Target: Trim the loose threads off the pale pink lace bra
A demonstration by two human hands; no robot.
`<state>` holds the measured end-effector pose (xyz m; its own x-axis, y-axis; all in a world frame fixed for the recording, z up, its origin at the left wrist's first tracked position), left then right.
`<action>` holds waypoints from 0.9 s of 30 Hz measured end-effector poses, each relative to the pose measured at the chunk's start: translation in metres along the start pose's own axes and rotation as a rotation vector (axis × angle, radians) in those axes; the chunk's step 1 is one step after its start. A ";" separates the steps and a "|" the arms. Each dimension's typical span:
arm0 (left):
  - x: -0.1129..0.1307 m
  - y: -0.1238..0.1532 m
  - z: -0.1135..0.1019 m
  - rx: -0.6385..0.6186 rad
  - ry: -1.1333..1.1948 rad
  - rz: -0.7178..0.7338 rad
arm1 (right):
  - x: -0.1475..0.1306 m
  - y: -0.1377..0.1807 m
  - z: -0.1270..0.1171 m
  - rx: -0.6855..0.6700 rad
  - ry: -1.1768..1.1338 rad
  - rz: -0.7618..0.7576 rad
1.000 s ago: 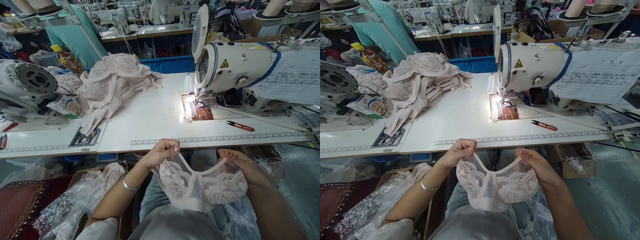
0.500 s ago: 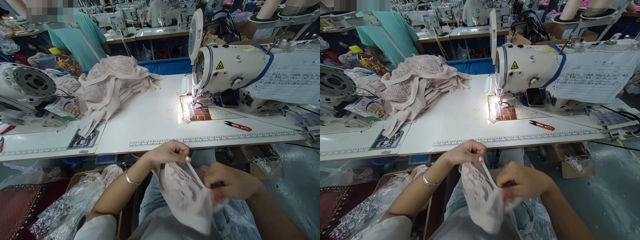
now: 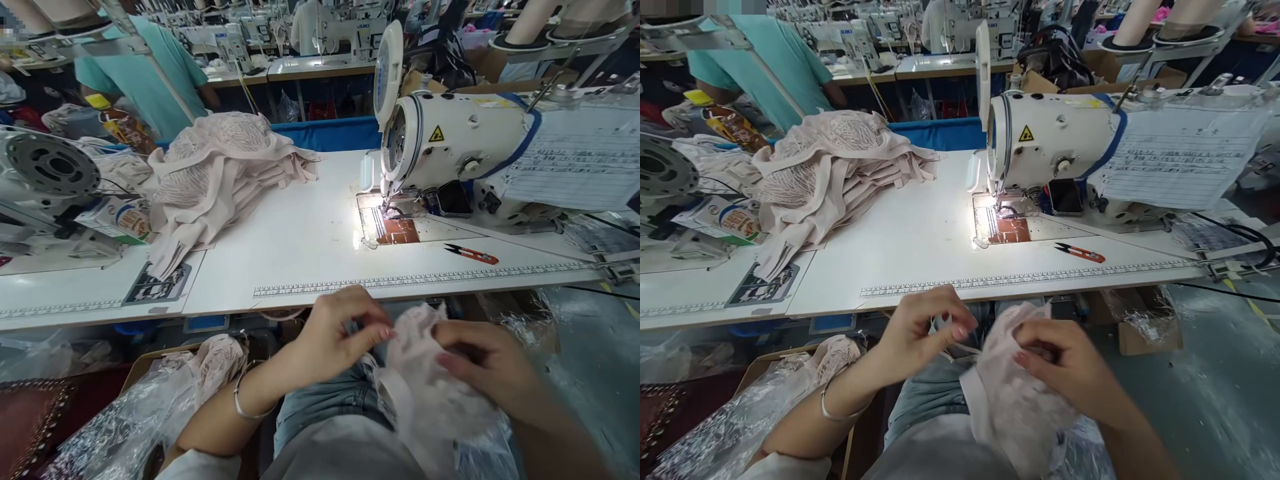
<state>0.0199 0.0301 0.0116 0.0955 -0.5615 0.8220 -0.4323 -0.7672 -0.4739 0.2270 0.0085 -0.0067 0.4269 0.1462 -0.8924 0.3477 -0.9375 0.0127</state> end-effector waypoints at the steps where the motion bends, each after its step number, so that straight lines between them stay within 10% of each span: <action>1: 0.000 0.007 0.010 -0.030 -0.104 0.057 | 0.002 -0.007 0.011 0.015 -0.029 0.013; 8: -0.024 0.029 0.041 0.021 -0.408 0.190 | 0.015 -0.014 0.049 0.227 0.013 -0.109; 18: -0.042 0.030 0.017 0.142 -0.119 -0.230 | 0.022 0.003 0.044 0.621 0.800 -0.521; 23: -0.048 0.031 0.010 0.146 -0.095 -0.283 | 0.028 -0.002 0.039 0.382 0.618 -0.487; 27: -0.061 0.029 -0.004 0.126 0.067 -0.371 | 0.046 0.000 0.031 -0.168 0.163 -0.214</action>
<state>-0.0018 0.0431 -0.0506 0.1642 -0.2210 0.9613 -0.2656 -0.9485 -0.1727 0.2201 0.0057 -0.0617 0.4527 0.3959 -0.7989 0.5715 -0.8166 -0.0808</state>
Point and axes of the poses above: each hand's wrist, its own y-axis away from the middle knuckle, its own z-axis out of the palm, x = y × z, the point moved 6 cm from there along -y, towards the middle knuckle, and after that the axes turned 4 degrees about z, right-handed, at the moved point
